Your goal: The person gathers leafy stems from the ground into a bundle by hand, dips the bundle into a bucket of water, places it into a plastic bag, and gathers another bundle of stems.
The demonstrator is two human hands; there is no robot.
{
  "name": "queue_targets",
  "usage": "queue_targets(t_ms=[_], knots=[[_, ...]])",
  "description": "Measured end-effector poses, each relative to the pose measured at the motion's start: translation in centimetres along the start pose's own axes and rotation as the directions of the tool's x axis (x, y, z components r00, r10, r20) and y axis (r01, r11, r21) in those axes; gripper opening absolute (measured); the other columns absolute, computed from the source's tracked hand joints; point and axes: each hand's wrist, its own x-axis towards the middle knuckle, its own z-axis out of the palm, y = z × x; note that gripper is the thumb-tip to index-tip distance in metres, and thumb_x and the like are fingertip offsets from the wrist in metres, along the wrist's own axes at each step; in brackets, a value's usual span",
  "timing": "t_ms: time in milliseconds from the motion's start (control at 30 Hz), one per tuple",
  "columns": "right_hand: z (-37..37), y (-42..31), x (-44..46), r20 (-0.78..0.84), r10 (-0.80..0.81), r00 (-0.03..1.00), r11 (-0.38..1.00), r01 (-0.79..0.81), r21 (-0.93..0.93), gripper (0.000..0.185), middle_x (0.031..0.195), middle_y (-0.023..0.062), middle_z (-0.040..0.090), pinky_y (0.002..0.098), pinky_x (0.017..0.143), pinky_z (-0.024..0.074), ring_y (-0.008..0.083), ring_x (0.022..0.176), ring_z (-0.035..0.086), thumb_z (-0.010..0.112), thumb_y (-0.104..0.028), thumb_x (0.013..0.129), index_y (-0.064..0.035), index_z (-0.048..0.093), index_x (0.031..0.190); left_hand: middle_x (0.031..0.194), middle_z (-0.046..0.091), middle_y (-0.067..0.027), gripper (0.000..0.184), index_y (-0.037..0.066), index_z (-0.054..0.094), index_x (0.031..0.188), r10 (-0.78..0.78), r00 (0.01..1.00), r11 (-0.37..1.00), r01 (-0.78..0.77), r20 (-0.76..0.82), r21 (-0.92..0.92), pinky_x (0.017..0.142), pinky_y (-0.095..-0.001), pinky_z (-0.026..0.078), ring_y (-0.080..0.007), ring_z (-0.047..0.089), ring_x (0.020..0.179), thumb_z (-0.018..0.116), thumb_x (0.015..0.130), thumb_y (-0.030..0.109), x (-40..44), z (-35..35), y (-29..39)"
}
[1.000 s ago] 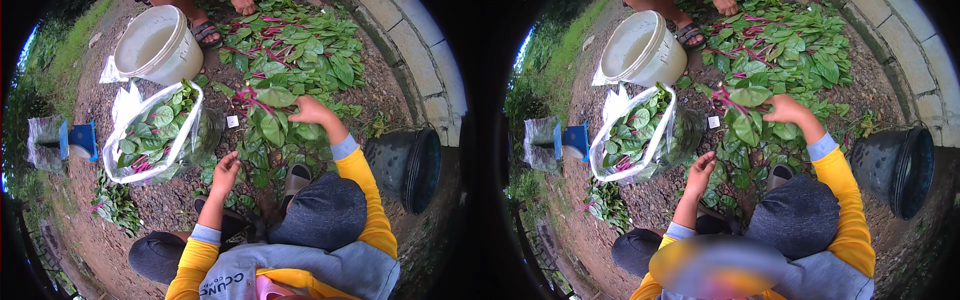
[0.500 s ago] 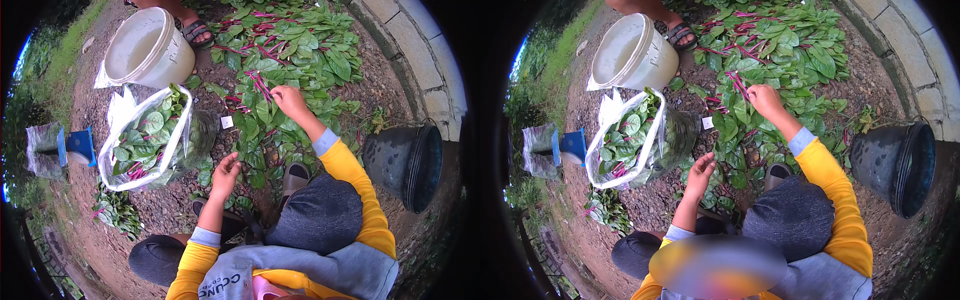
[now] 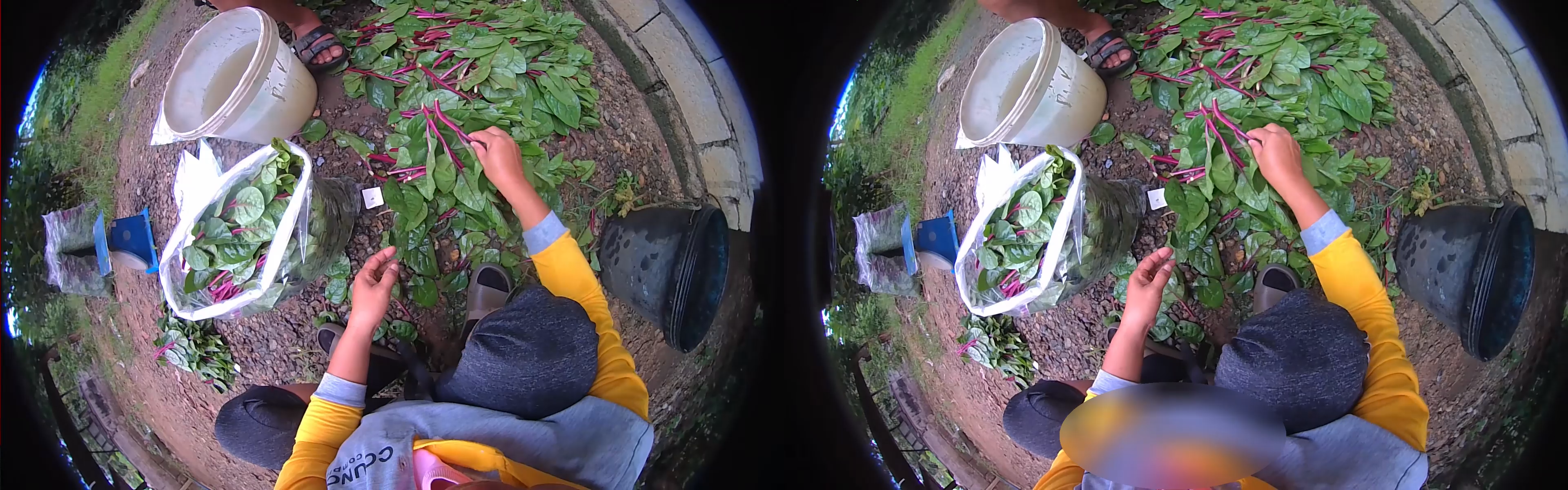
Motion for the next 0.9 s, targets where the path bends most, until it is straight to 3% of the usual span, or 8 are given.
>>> queue_targets(t_ms=[100,233,333,467,600,667,767,900], knots=[[-1.7,-1.7,-1.5,0.029,0.026,0.999,0.990,-0.029,0.138,0.012,0.082,0.0123,0.061,0.0424,0.070,0.0469,0.0328,0.078,0.059,0.065,-0.011,0.077,-0.0096,0.069,0.089,0.117,0.058,-0.0091,0.035,-0.002,0.049,0.123,0.025,0.999,0.998,-0.027,-0.025,-0.052,0.094,-0.0278,0.041,-0.0158,0.054,0.108,0.054,0.090,0.006,0.0,0.3,0.6],[-2.2,-1.8,-3.1,0.334,0.140,0.932,0.962,-0.048,-0.270,0.010,0.083,0.0175,0.061,0.0454,0.069,0.0462,0.0355,0.079,0.060,0.059,-0.009,0.080,-0.0074,0.067,0.086,0.119,0.056,-0.0094,0.033,-0.003,0.050,0.122,0.049,0.998,0.995,-0.052,-0.031,-0.086,0.096,-0.0287,0.041,-0.0165,0.054,0.109,0.053,0.090,0.005,0.0,0.8,0.6],[-4.4,-1.2,-3.5,0.298,0.116,0.948,0.985,-0.071,-0.160,0.011,0.083,0.0176,0.062,0.0462,0.069,0.0460,0.0358,0.078,0.060,0.059,-0.009,0.079,-0.0073,0.068,0.086,0.119,0.057,-0.0098,0.031,-0.003,0.050,0.121,0.048,0.999,0.996,-0.049,-0.017,-0.074,0.096,-0.0291,0.041,-0.0169,0.054,0.108,0.052,0.091,0.004,-0.3,0.9,0.9],[-8.8,-1.9,-3.7,-0.004,0.065,0.998,0.994,-0.064,0.086,0.016,0.079,0.0147,0.060,0.0420,0.065,0.0454,0.0345,0.075,0.059,0.060,0.001,0.077,-0.0063,0.067,0.089,0.117,0.058,-0.0101,0.030,-0.003,0.050,0.120,0.052,0.998,0.993,-0.055,-0.033,-0.100,0.096,-0.0292,0.041,-0.0175,0.055,0.108,0.052,0.090,0.003,-0.3,0.6,1.2],[-8.4,-4.5,-4.4,0.049,0.033,0.998,0.998,-0.030,-0.059,0.011,0.079,0.0131,0.058,0.0415,0.064,0.0447,0.0325,0.074,0.058,0.062,-0.004,0.078,-0.0055,0.066,0.088,0.117,0.059,-0.0099,0.030,-0.001,0.051,0.120,0.068,0.997,0.991,-0.072,-0.034,-0.114,0.089,-0.0263,0.042,-0.0175,0.056,0.106,0.051,0.090,0.003,-0.1,1.1,1.2],[-6.0,-4.2,-4.6,-0.089,-0.101,0.991,0.992,0.094,-0.080,0.011,0.082,0.0113,0.058,0.0404,0.064,0.0453,0.0311,0.074,0.058,0.063,-0.004,0.076,-0.0061,0.065,0.087,0.117,0.059,-0.0101,0.030,0.000,0.051,0.120,0.078,0.997,0.991,-0.080,-0.021,-0.111,0.090,-0.0265,0.042,-0.0175,0.056,0.106,0.051,0.090,0.004,-0.1,1.5,1.1],[-5.3,-4.4,-4.4,-0.327,-0.127,0.937,0.989,0.145,0.031,0.013,0.083,0.0090,0.059,0.0350,0.063,0.0467,0.0257,0.072,0.059,0.065,-0.003,0.076,-0.0053,0.066,0.089,0.117,0.059,-0.0103,0.030,0.000,0.051,0.119,0.096,0.995,0.986,-0.099,-0.031,-0.134,0.090,-0.0266,0.041,-0.0175,0.056,0.105,0.052,0.090,0.004,-0.2,1.4,0.9],[-7.2,-3.6,-2.7,-0.467,0.101,0.879,0.947,0.059,0.316,0.017,0.082,0.0068,0.058,0.0261,0.060,0.0458,0.0159,0.072,0.058,0.066,0.000,0.078,-0.0034,0.066,0.094,0.117,0.058,-0.0117,0.029,-0.002,0.050,0.119,0.082,0.994,0.981,-0.094,-0.079,-0.171,0.094,-0.0285,0.041,-0.0178,0.056,0.106,0.050,0.090,0.002,-0.2,0.9,1.3]])
